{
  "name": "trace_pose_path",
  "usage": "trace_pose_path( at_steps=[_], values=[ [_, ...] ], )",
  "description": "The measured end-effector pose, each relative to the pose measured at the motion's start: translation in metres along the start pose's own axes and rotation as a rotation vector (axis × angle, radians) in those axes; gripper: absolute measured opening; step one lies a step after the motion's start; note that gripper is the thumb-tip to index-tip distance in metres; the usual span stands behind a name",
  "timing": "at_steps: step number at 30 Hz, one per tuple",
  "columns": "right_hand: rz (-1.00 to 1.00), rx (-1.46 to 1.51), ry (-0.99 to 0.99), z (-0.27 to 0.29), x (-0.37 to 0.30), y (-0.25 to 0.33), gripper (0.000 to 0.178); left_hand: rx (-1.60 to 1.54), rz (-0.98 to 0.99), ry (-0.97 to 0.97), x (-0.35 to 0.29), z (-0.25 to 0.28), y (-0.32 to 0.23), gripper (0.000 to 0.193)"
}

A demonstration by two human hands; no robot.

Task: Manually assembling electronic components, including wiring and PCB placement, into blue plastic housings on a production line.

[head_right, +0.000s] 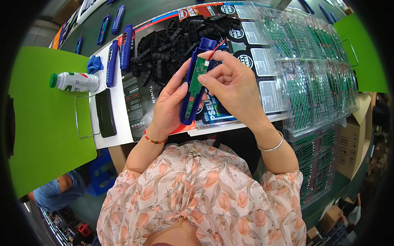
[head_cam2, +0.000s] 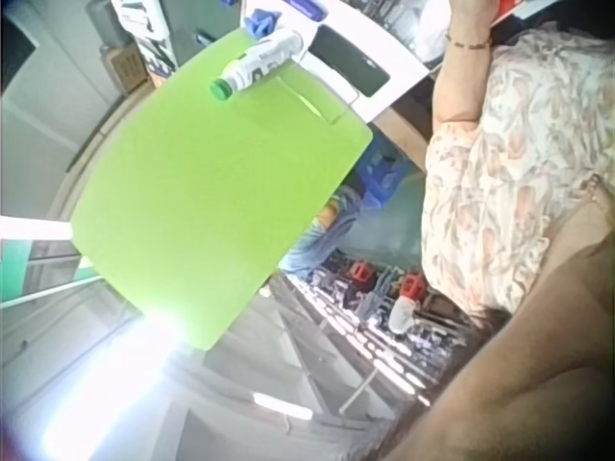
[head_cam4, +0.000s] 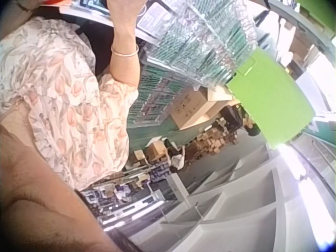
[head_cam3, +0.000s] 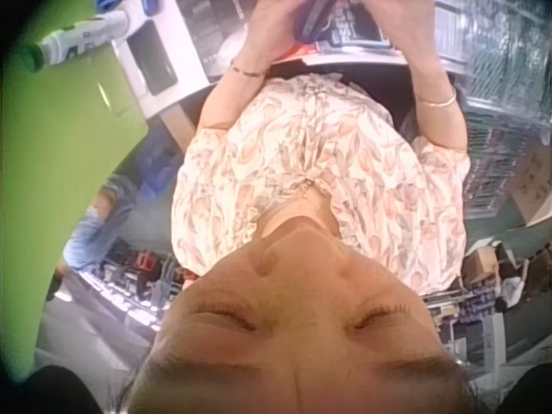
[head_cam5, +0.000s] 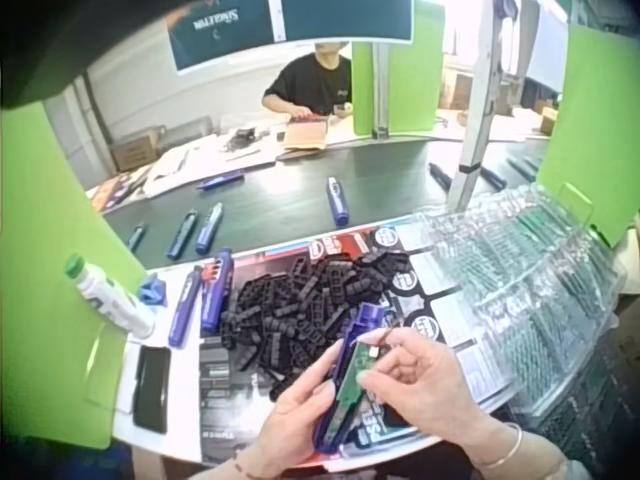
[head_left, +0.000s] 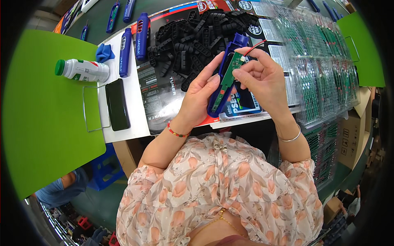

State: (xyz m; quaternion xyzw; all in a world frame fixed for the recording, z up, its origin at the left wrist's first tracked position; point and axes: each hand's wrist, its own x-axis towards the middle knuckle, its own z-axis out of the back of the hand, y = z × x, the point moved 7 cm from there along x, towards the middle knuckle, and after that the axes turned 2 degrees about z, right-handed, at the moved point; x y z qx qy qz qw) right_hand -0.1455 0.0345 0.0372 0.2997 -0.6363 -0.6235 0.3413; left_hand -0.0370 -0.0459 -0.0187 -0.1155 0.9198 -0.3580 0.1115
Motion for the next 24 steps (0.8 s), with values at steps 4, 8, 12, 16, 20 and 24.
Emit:
trace_pose_path(
  at_steps=[4, 8, 12, 16, 20, 24],
  values=[
    [0.034, -0.072, -0.028, 0.003, 0.001, -0.006, 0.034, 0.055, -0.013, -0.006, -0.002, 0.002, 0.003, 0.051],
    [0.085, -0.179, -0.092, 0.006, -0.001, -0.014, 0.032, 0.225, -0.064, -0.036, -0.005, 0.003, 0.0, 0.053],
    [0.114, -0.279, -0.119, -0.003, -0.006, -0.007, 0.043, 0.34, -0.12, -0.087, -0.006, 0.002, 0.0, 0.056],
    [0.15, -0.208, -0.216, -0.007, -0.009, 0.003, 0.081, 0.353, -0.112, -0.117, -0.004, 0.0, -0.005, 0.057],
    [0.148, -0.08, -0.216, -0.006, -0.007, -0.008, 0.088, 0.331, -0.124, -0.131, -0.003, 0.002, -0.011, 0.055],
    [0.141, -0.084, -0.203, -0.001, -0.007, -0.007, 0.083, 0.419, -0.131, -0.152, 0.002, 0.007, -0.028, 0.054]
  ],
)
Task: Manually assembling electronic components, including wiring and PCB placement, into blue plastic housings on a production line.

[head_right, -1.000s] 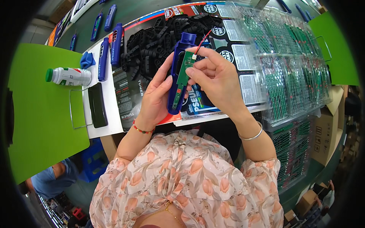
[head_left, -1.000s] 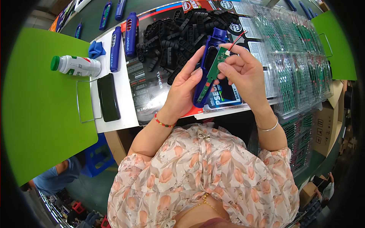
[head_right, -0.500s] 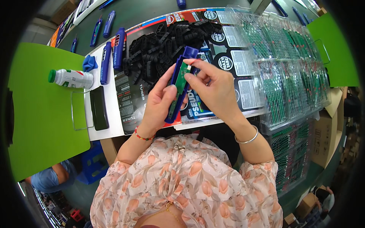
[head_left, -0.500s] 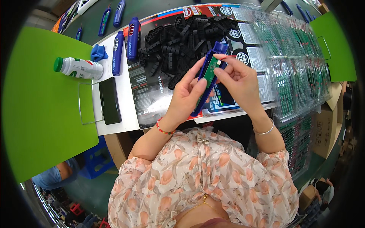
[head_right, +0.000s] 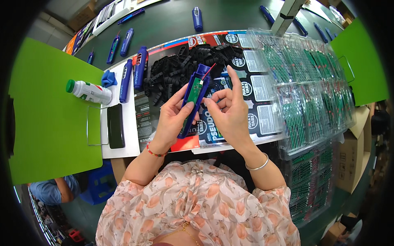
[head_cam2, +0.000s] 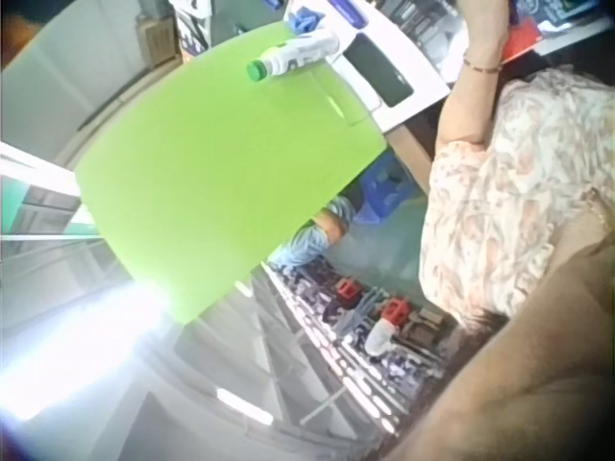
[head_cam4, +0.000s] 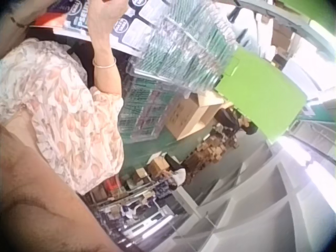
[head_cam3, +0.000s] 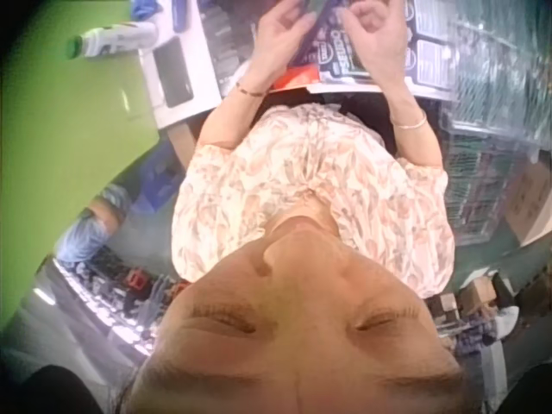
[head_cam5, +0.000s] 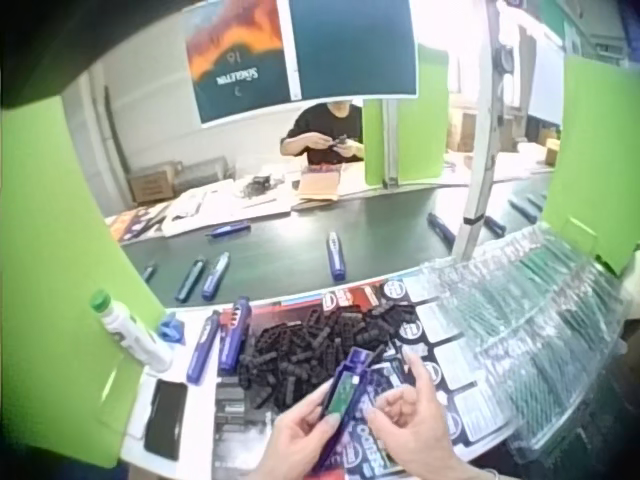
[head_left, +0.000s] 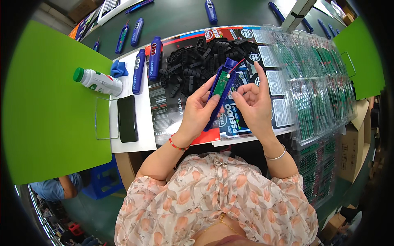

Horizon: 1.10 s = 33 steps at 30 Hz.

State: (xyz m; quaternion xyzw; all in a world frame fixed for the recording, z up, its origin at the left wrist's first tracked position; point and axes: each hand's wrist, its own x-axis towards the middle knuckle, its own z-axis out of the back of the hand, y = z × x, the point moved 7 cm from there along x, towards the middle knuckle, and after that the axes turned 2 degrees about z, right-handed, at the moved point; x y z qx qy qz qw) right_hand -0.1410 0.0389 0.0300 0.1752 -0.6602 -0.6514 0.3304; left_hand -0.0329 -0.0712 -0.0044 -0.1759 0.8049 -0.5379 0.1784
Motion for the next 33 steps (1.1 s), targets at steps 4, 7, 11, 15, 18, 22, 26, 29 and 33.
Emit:
trace_pose_path(
  at_steps=[4, 7, 11, 15, 18, 22, 26, 29, 33],
  values=[
    [-0.017, -0.041, -0.011, 0.007, 0.004, 0.001, 0.077, 0.151, -0.01, -0.033, 0.017, 0.016, -0.021, 0.055],
    [0.021, -0.216, -0.006, 0.015, 0.01, -0.004, 0.065, 0.334, -0.037, -0.15, 0.055, 0.046, -0.055, 0.056],
    [0.063, -0.537, 0.006, 0.026, 0.028, -0.009, 0.041, 0.522, -0.263, -0.333, 0.155, 0.135, -0.115, 0.055],
    [0.145, -0.645, -0.016, 0.019, 0.044, -0.027, 0.022, 0.408, -0.115, -0.608, 0.242, 0.23, -0.123, 0.061],
    [0.166, -0.685, -0.027, 0.001, 0.053, -0.031, 0.019, 0.468, -0.101, -0.629, 0.289, 0.255, -0.107, 0.06],
    [0.127, -0.805, -0.018, -0.016, 0.058, -0.031, 0.027, 0.895, -0.152, -0.71, 0.324, 0.267, -0.087, 0.05],
    [0.107, -0.768, 0.004, -0.015, 0.057, -0.031, 0.026, 1.058, 0.087, -0.783, 0.328, 0.27, -0.075, 0.042],
    [0.119, -0.789, -0.013, -0.019, 0.056, -0.026, 0.024, 1.185, 0.104, -0.78, 0.323, 0.273, -0.084, 0.038],
    [0.242, -0.909, -0.078, -0.014, 0.056, -0.025, 0.019, 1.425, -0.06, -1.006, 0.291, 0.282, -0.122, 0.037]
  ],
)
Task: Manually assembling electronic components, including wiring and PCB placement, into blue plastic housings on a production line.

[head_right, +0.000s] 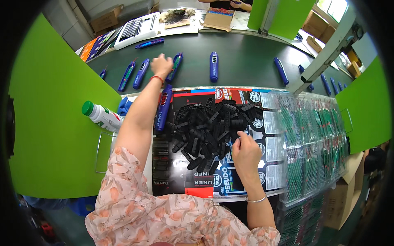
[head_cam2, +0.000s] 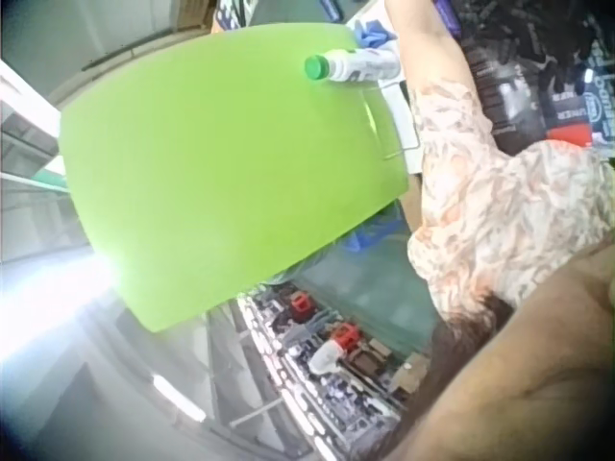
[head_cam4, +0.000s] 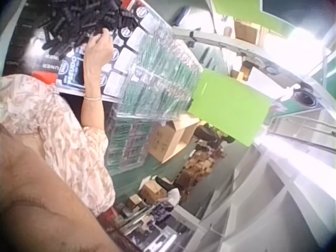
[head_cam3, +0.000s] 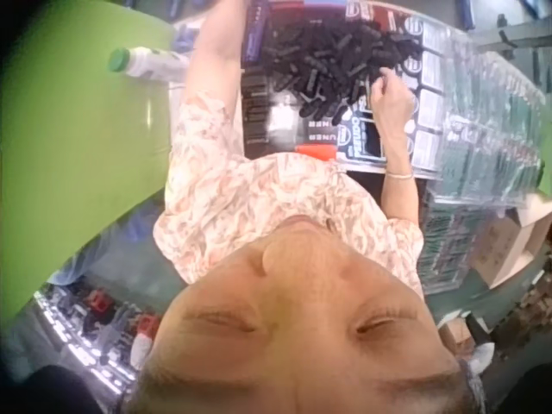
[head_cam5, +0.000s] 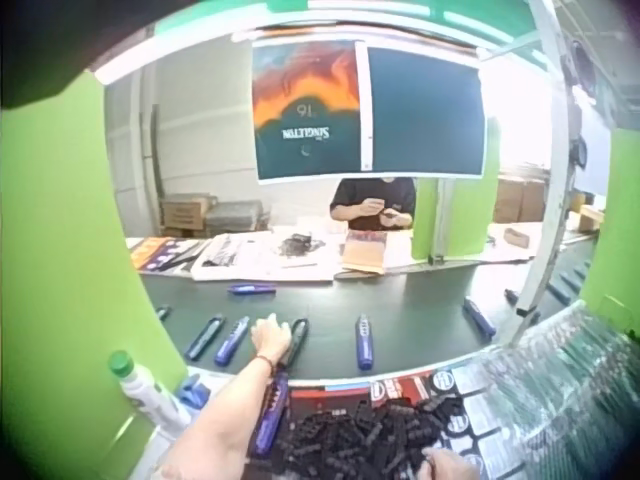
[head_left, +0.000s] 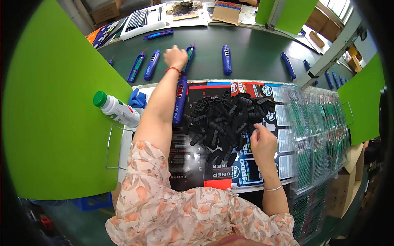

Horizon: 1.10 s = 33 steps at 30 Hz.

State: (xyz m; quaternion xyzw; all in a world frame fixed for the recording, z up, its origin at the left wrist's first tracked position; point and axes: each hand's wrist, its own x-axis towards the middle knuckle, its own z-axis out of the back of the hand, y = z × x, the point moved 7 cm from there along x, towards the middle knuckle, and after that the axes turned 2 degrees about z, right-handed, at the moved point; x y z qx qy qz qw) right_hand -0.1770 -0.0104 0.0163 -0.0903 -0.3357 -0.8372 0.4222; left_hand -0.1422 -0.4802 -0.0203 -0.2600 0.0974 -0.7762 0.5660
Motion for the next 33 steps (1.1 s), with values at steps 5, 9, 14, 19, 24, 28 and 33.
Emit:
trace_pose_path(
  at_steps=[5, 9, 14, 19, 24, 28, 33],
  values=[
    [-0.311, 0.51, -0.005, 0.006, -0.005, -0.028, 0.017, 0.369, 0.082, -0.03, 0.008, 0.046, 0.081, 0.032],
    [-0.453, 0.763, -0.036, 0.012, -0.01, -0.042, 0.024, 0.344, 0.037, 0.018, 0.012, 0.039, 0.108, 0.032],
    [-0.444, 0.951, -0.072, 0.023, -0.011, -0.034, 0.024, -0.727, -0.037, 0.166, -0.032, 0.07, 0.047, 0.045],
    [-0.368, 0.994, -0.154, 0.05, -0.01, -0.007, 0.024, -1.459, 0.086, 1.044, -0.236, 0.122, -0.069, 0.05],
    [-0.15, 0.932, -0.194, 0.059, -0.014, 0.025, 0.021, -1.548, 0.22, 1.319, -0.364, 0.139, -0.071, 0.057],
    [-0.245, 0.809, -0.13, 0.055, -0.026, 0.026, 0.018, -1.615, 0.24, 1.309, -0.399, 0.135, -0.069, 0.054],
    [-0.158, 0.565, -0.187, 0.061, -0.034, 0.028, 0.016, -1.631, 0.266, 1.265, -0.416, 0.127, -0.069, 0.053]
  ],
)
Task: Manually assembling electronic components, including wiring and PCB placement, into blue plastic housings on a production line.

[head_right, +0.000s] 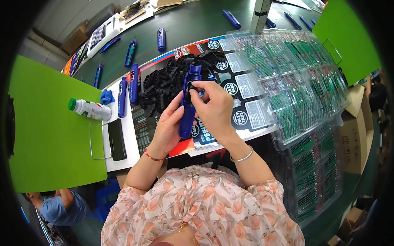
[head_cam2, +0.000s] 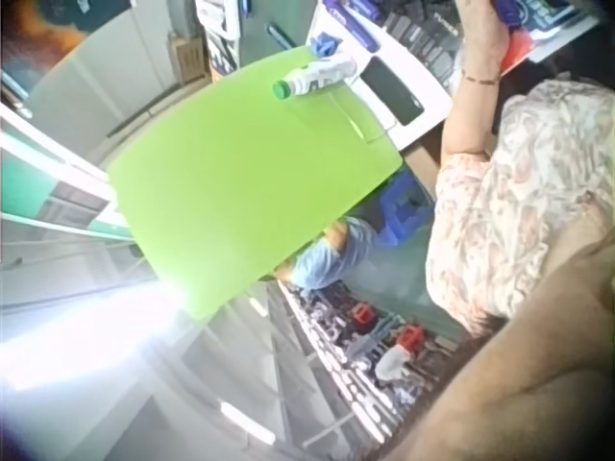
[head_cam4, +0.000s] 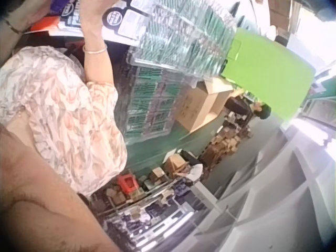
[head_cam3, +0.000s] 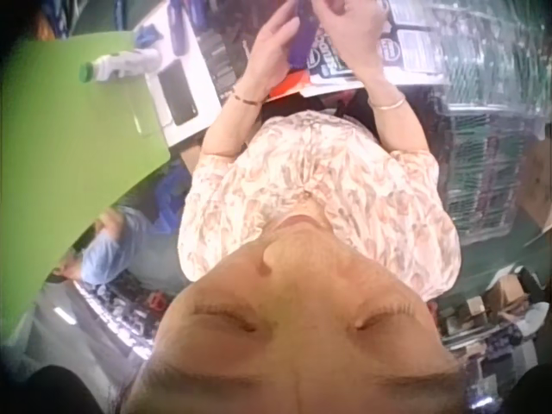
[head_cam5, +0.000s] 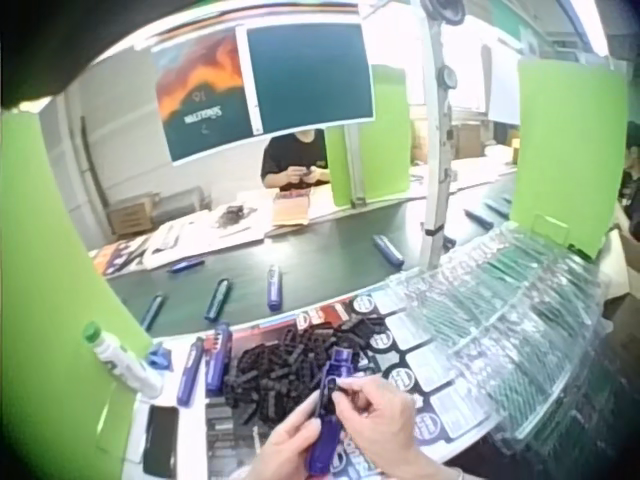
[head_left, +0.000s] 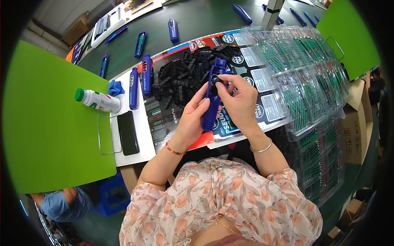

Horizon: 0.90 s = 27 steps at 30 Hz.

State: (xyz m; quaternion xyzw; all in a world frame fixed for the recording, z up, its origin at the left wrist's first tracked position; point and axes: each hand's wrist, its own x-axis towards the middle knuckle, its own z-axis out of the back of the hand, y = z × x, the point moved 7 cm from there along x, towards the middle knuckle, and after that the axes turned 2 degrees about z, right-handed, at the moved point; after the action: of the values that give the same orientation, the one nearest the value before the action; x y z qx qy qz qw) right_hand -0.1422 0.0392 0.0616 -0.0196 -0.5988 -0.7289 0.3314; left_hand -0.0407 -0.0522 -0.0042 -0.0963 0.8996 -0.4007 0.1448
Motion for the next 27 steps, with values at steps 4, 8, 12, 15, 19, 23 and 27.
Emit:
trace_pose_path(
  at_steps=[4, 8, 12, 15, 19, 23, 27],
  values=[
    [0.149, -0.195, -0.064, 0.002, -0.002, 0.0, 0.021, -0.024, -0.008, -0.005, 0.001, -0.003, 0.009, 0.052],
    [0.059, -0.27, 0.02, 0.006, 0.003, 0.004, 0.026, 0.069, -0.041, 0.014, -0.001, -0.007, 0.014, 0.053],
    [0.185, -0.43, 0.08, 0.01, 0.007, 0.006, 0.02, 0.169, -0.075, 0.002, 0.005, -0.017, 0.013, 0.056],
    [0.188, -0.464, 0.165, 0.015, 0.016, 0.007, 0.016, 0.161, -0.07, 0.032, 0.01, -0.017, 0.016, 0.056],
    [0.115, -0.098, 0.27, 0.032, 0.05, -0.017, 0.016, 0.075, -0.079, 0.022, 0.013, -0.017, 0.011, 0.057],
    [0.028, -0.61, -0.095, 0.135, 0.158, -0.112, 0.019, 0.029, -0.068, 0.066, 0.015, -0.021, 0.009, 0.058],
    [-0.329, -0.985, -0.063, 0.18, 0.203, -0.214, 0.025, 0.007, -0.057, 0.074, 0.017, -0.018, 0.013, 0.057]
  ],
)
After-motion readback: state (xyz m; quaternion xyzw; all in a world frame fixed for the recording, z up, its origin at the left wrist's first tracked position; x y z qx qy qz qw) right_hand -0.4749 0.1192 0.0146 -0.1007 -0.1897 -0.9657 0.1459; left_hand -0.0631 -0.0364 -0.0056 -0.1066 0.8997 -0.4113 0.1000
